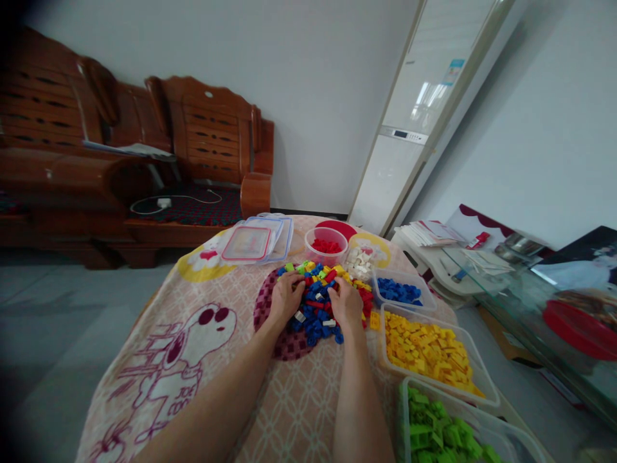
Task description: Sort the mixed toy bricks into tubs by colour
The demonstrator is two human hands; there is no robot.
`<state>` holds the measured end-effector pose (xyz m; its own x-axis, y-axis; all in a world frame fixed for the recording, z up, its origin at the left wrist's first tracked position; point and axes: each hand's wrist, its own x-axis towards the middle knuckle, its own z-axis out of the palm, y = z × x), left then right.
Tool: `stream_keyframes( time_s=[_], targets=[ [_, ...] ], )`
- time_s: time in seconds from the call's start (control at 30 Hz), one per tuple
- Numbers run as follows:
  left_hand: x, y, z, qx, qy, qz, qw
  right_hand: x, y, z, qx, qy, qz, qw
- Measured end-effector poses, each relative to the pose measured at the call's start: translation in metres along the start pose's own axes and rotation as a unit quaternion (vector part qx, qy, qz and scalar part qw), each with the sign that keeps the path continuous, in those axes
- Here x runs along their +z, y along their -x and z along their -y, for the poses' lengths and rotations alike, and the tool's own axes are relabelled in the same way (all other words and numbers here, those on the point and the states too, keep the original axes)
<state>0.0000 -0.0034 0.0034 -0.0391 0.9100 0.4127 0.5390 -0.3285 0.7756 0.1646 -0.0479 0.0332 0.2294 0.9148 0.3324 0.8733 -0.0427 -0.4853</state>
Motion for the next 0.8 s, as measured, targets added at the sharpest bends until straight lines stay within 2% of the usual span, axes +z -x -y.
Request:
stream_keyframes(
  time_s=[0.37,0.57,0.7,0.8],
  targets=[
    [-0.001,0.0,-0.001,-0.003,0.002,0.0,1.0,-0.001,0.0,0.003,0.005,-0.002,0.017,1.0],
    [0.002,0.0,0.003,0.008,0.0,-0.004,1.0,0.002,0.001,0.001,-0.003,-0.017,-0.014,1.0],
    [0.002,-0.001,0.005,0.006,0.0,0.002,1.0,0.002,-0.002,-0.004,0.042,-0.089,-0.048,0.994],
    [0.001,-0.001,0.004,0.001,0.001,0.009,1.0,-0.001,-0.005,-0.009,0.119,-0.202,-0.084,0.969]
  ],
)
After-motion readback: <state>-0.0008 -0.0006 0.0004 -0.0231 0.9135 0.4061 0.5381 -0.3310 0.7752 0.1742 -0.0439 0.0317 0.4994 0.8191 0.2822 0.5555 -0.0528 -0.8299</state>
